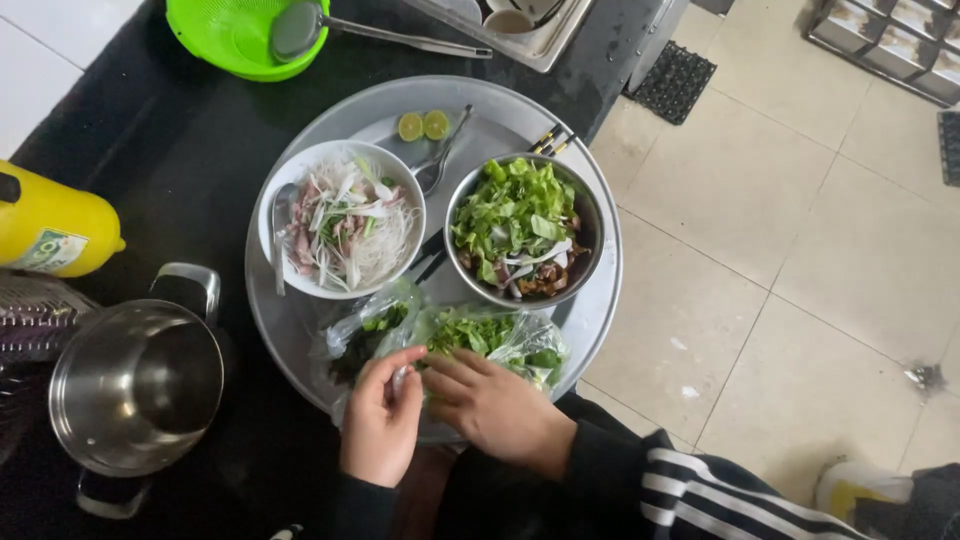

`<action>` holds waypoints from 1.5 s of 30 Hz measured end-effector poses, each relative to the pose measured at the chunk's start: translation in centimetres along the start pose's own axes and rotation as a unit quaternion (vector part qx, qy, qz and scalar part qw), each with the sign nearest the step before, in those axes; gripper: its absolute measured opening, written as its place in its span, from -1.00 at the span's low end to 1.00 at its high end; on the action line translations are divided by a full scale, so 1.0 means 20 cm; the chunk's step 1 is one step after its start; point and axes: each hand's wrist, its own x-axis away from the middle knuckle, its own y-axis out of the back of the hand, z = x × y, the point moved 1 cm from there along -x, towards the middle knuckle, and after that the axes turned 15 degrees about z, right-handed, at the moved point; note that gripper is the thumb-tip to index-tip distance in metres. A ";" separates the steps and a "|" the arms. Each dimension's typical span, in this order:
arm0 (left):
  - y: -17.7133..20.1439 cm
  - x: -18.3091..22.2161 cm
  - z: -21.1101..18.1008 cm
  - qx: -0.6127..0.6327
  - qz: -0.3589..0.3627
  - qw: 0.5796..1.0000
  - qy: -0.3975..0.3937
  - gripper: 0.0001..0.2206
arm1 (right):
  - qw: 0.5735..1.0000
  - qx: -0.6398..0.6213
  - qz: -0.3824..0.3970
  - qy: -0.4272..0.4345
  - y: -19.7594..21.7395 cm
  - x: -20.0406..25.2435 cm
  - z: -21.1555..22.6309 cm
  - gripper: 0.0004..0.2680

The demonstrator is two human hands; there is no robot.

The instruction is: Preparing soup bowls by cutting lime slices and adding fresh greens to the bowls on a tray.

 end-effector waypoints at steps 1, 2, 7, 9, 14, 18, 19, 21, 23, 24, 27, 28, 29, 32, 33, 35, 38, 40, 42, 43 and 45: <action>0.00 0.00 0.01 0.000 0.002 1.000 0.001 -0.73 | 1.000 -0.001 0.001 -0.002 0.01 -0.01 0.00 -0.79; 0.01 0.00 0.01 0.000 0.004 1.000 -0.003 -0.73 | 0.999 0.028 0.022 -0.029 0.01 -0.03 -0.01 -0.75; 0.02 -0.02 -0.01 -0.026 -0.010 0.999 -0.034 -0.74 | 0.997 0.056 0.013 -0.058 0.00 0.01 -0.02 -0.73; 0.03 -0.04 -0.02 -0.078 -0.014 0.996 -0.036 -0.74 | 0.994 -0.005 0.066 -0.085 -0.02 0.05 -0.03 -0.73; 0.04 -0.07 0.00 -0.118 -0.011 0.992 -0.045 -0.71 | 0.983 -0.061 0.005 -0.170 -0.02 0.16 -0.08 -0.79; 0.03 -0.09 0.02 -0.148 -0.012 0.988 -0.047 -0.71 | 0.958 -0.108 -0.123 -0.236 0.06 0.07 -0.06 -0.95; 0.03 -0.08 0.01 -0.149 -0.013 0.988 -0.047 -0.71 | 0.958 -0.108 -0.124 -0.236 0.05 0.03 -0.06 -0.95; 0.04 -0.08 0.00 -0.142 0.000 0.989 -0.046 -0.71 | 0.948 -0.096 -0.133 -0.274 0.04 -0.04 -0.08 -0.93; 0.05 -0.08 0.00 -0.150 0.005 0.988 -0.038 -0.71 | 0.945 -0.080 -0.104 -0.301 0.00 -0.09 -0.10 -0.90; 0.05 -0.07 0.00 -0.156 0.011 0.987 -0.030 -0.70 | 0.940 -0.063 -0.074 -0.327 -0.02 -0.11 -0.11 -0.86; 0.05 -0.07 0.00 -0.172 0.017 0.985 -0.004 -0.69 | 0.935 -0.066 -0.057 -0.344 -0.06 -0.15 -0.13 -0.87; 0.05 -0.07 0.00 -0.171 0.017 0.985 -0.004 -0.69 | 0.935 -0.065 -0.056 -0.345 -0.05 -0.15 -0.12 -0.87; 0.06 -0.07 0.00 -0.175 0.024 0.984 0.006 -0.69 | 0.929 -0.088 -0.078 -0.351 -0.03 -0.14 -0.11 -0.90; 0.06 -0.07 0.02 -0.175 0.036 0.984 0.012 -0.69 | 0.916 -0.140 -0.119 -0.357 0.03 -0.10 -0.08 -0.93; 0.07 -0.07 0.03 -0.175 0.040 0.984 0.009 -0.70 | 0.908 -0.171 -0.141 -0.355 0.06 -0.09 -0.06 -0.94; 0.07 -0.07 0.03 -0.181 0.041 0.982 0.012 -0.69 | 0.905 -0.162 -0.154 -0.363 0.09 -0.05 -0.04 -0.94; 0.06 -0.07 0.02 -0.194 0.047 0.980 0.021 -0.69 | 0.905 -0.122 -0.148 -0.380 0.14 0.02 -0.01 -0.92; 0.06 -0.07 0.01 -0.201 0.051 0.978 0.026 -0.69 | 0.908 -0.091 -0.130 -0.389 0.18 0.05 0.01 -0.88; 0.05 -0.07 0.01 -0.215 0.056 0.974 0.035 -0.69 | 0.911 -0.097 -0.080 -0.393 0.21 0.08 0.01 -0.83; 0.05 -0.07 0.00 -0.215 0.058 0.974 0.032 -0.69 | 0.910 -0.096 -0.081 -0.395 0.20 0.11 0.00 -0.83; 0.05 -0.07 -0.02 -0.213 0.073 0.974 0.024 -0.70 | 0.914 -0.100 0.002 -0.393 0.18 0.14 -0.01 -0.79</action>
